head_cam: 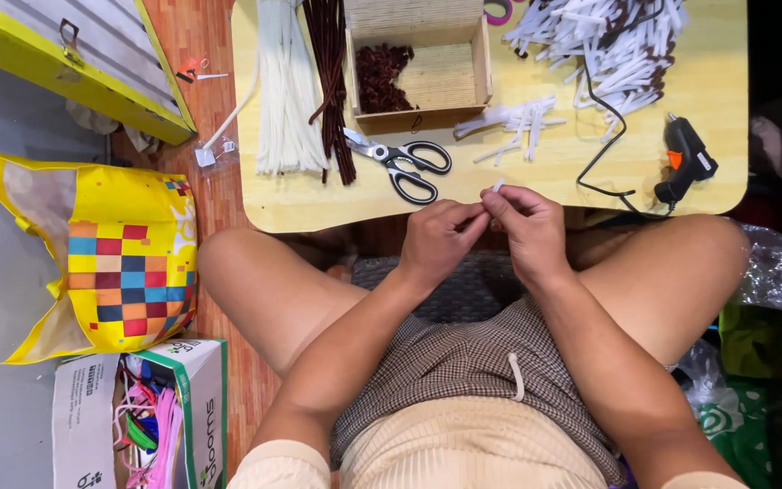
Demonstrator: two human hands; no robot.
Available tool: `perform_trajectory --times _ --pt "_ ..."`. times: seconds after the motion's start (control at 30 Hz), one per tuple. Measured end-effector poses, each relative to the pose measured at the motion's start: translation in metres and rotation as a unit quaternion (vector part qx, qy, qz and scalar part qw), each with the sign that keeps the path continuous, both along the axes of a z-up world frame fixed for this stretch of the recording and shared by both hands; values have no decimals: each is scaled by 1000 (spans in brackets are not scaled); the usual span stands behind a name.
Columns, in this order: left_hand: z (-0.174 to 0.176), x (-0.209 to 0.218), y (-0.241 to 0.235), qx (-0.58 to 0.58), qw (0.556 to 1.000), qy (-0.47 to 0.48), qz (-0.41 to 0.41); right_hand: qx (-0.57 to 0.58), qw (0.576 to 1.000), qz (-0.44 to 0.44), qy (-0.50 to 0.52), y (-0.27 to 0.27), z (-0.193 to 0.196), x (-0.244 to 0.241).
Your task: Cutting white decorative sticks with scissors and assembling them into bundles using a hot glue gun.
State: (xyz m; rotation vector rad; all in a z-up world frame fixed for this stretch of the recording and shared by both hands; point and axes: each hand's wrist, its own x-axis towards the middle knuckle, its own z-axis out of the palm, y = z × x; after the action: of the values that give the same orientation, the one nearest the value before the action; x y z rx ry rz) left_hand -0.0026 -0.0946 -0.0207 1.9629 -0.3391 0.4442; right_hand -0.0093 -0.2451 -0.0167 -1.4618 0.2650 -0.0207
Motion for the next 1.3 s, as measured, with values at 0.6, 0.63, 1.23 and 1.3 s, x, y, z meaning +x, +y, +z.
perform_trajectory --times 0.6,0.63,1.23,1.3 --pt "32 20 41 -6 984 -147 -96 0 994 103 47 9 26 -21" --pt "30 20 40 -6 984 -147 -96 0 994 103 47 11 28 -21" --pt "-10 23 33 -338 887 315 -20 -508 822 169 -196 -32 -11 64" --pt "-15 28 44 -318 888 331 -24 -698 668 198 -164 -49 -26 88"
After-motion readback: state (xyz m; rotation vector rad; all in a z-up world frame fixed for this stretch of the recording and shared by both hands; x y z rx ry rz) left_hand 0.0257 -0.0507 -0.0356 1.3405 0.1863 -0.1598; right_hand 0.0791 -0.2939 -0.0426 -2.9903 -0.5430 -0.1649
